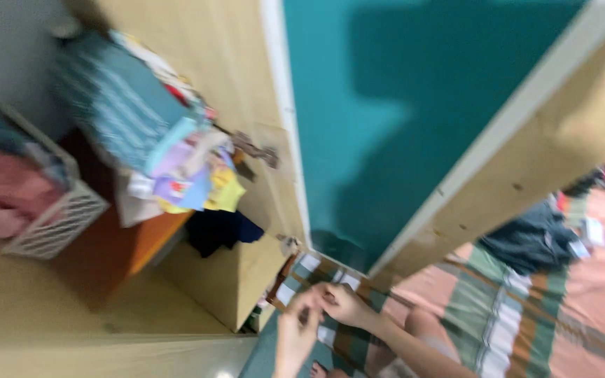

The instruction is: Fold various articles of clothing on a bed and place them into a closet.

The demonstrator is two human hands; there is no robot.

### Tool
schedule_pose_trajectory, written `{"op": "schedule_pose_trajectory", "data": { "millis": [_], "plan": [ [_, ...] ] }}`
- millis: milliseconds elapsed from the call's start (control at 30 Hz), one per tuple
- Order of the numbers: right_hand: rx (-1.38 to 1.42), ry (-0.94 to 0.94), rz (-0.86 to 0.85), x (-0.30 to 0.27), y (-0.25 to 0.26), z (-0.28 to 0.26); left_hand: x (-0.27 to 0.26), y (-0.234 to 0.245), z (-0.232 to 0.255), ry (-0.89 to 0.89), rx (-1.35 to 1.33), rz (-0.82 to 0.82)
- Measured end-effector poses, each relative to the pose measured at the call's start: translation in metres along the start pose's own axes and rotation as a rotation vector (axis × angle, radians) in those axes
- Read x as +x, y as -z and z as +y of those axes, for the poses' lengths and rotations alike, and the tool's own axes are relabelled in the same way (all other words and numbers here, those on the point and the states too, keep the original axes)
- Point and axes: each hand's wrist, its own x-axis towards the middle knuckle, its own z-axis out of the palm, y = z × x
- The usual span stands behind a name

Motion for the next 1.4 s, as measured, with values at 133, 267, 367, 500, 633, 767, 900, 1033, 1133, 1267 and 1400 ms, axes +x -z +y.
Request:
{"op": "schedule_pose_trajectory", "data": {
  "millis": [133, 267, 367, 500, 633, 767, 900, 1033, 1133, 1267, 1400],
  "plan": [
    [-0.141, 0.052, -0.112, -0.059, 0.025, 0.027, -0.047, -0.075, -0.087, 0.194, 0.028, -0.134],
    [-0.404, -0.016, -0.388, -0.072, 0.061, 0.033, -0.058, -0.150, -0.174, 0.164, -0.059, 0.028],
    [-0.415, -0.020, -0.494, -0.081, 0.076, 0.077, -0.054, -0.211, -0.232, -0.004, -0.194, 0.170],
    [-0.407, 0.075, -0.461, -0.078, 0.139, 0.103, -0.028, -0.284, -0.234, 0.136, -0.544, 0.341],
    [-0.421, 0.003, -0.437, -0.106, 0.184, 0.089, -0.026, -0.340, -0.196, 0.106, -0.660, 0.427],
    [-0.269, -0.050, -0.362, -0.150, 0.200, 0.155, -0.039, -0.383, -0.242, 0.147, -0.570, 0.330],
    [-0.235, 0.127, -0.200, -0.185, 0.214, 0.256, -0.034, -0.438, -0.324, 0.161, -0.510, 0.135],
    [-0.280, 0.062, -0.188, -0.219, 0.234, 0.370, -0.017, -0.497, -0.353, 0.352, -0.474, 0.111],
    [-0.339, -0.121, -0.190, -0.241, 0.261, 0.409, -0.009, -0.538, -0.352, 0.327, -0.379, 0.045],
    [-0.324, -0.016, -0.052, -0.277, 0.300, 0.447, -0.027, -0.612, -0.383, 0.267, -0.237, 0.096],
    [-0.349, 0.000, -0.084, -0.330, 0.326, 0.468, -0.080, -0.669, -0.401, 0.096, -0.091, 0.169]
  ]
}}
